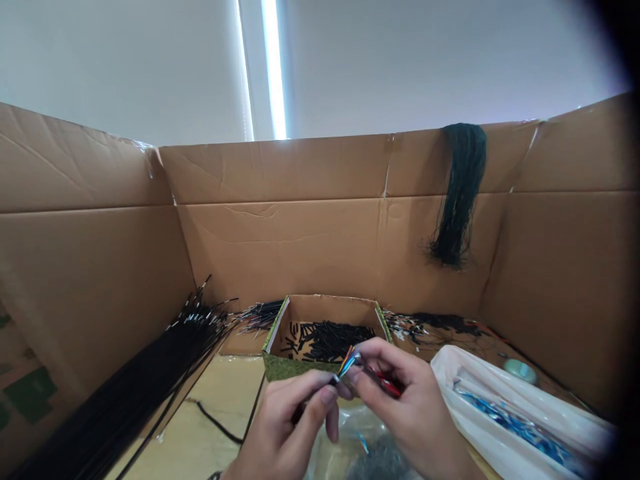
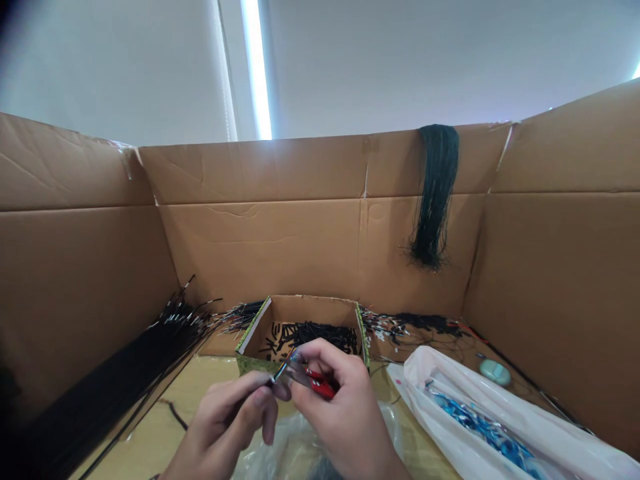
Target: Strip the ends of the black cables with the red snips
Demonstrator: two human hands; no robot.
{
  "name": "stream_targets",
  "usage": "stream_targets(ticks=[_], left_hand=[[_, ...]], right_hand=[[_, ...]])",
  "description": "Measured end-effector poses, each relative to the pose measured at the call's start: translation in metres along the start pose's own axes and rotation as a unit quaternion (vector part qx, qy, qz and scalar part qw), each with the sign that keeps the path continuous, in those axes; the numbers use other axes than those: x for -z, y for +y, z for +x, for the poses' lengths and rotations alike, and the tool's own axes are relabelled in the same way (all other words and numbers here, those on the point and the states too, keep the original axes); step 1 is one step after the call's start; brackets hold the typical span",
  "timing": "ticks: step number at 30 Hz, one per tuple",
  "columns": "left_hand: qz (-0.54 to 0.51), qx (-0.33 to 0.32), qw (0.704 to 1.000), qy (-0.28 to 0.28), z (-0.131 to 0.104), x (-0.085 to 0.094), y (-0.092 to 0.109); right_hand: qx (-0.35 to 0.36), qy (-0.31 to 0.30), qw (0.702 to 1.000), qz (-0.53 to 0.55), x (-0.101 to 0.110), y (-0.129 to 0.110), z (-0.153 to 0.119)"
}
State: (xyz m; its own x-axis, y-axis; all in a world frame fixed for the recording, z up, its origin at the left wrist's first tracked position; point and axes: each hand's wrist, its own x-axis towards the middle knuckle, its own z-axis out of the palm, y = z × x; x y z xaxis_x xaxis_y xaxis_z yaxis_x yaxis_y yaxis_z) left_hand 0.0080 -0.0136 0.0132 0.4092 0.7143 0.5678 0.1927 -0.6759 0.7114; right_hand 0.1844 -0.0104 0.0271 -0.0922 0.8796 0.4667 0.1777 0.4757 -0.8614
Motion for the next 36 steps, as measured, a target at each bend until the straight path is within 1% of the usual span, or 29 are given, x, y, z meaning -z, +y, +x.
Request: stream_targets(ticks=[3,6,10,15,17,19,21,23,26,28,29,31,33,35,36], left_hand=[[-0.007,0.0,1.0,0.007,-0.002,-0.001,-0.001],[-0.029,0.013,0.999,0.01,-0.004,-0.002,-0.004],[-0.058,0.046,0.997,0.005,-0.004,-0.004,-0.007],[-0.09,0.087,0.992,0.015,-0.003,-0.008,-0.006],[-0.11,0.095,0.989,0.035,-0.001,-0.006,-0.005],[-0.12,0.104,0.985,0.068,0.0,-0.001,-0.003],[-0.11,0.111,0.983,0.097,0.001,0.007,-0.002],[-0.08,0.11,0.984,0.117,0.001,0.016,-0.003],[-0.011,0.095,0.988,0.123,0.0,0.024,-0.009],[0.036,0.075,0.991,0.106,0.0,0.027,-0.017],[0.057,0.066,0.992,0.095,0.001,0.027,-0.02],[0.095,0.044,0.991,0.085,0.004,0.027,-0.026],[0.13,0.021,0.988,0.077,0.007,0.026,-0.027],[0.153,0.005,0.986,0.065,0.01,0.025,-0.025],[0.157,0.0,0.986,0.058,0.011,0.024,-0.023]], right_hand=[[-0.001,-0.005,1.0,0.0,-0.001,-0.002,0.0],[-0.007,-0.009,1.0,-0.007,-0.002,-0.004,0.0],[-0.017,-0.015,1.0,-0.003,-0.003,-0.002,0.002],[-0.031,-0.029,0.999,0.001,-0.003,0.004,0.003],[-0.034,-0.039,0.999,0.005,-0.002,0.006,0.005],[-0.033,-0.041,0.999,0.01,-0.001,0.008,0.007],[-0.034,-0.038,0.999,0.006,0.003,0.008,0.01],[-0.032,-0.039,0.998,-0.026,0.011,0.007,0.013],[-0.013,-0.011,0.99,-0.141,0.034,0.009,0.014],[-0.02,0.011,0.969,-0.248,0.061,0.019,0.011],[-0.037,0.01,0.953,-0.302,0.078,0.028,0.006],[-0.084,0.014,0.93,-0.357,0.116,0.048,-0.009],[-0.133,0.033,0.908,-0.395,0.155,0.07,-0.031],[-0.18,0.062,0.883,-0.43,0.187,0.089,-0.055],[-0.198,0.074,0.871,-0.443,0.199,0.096,-0.065]])
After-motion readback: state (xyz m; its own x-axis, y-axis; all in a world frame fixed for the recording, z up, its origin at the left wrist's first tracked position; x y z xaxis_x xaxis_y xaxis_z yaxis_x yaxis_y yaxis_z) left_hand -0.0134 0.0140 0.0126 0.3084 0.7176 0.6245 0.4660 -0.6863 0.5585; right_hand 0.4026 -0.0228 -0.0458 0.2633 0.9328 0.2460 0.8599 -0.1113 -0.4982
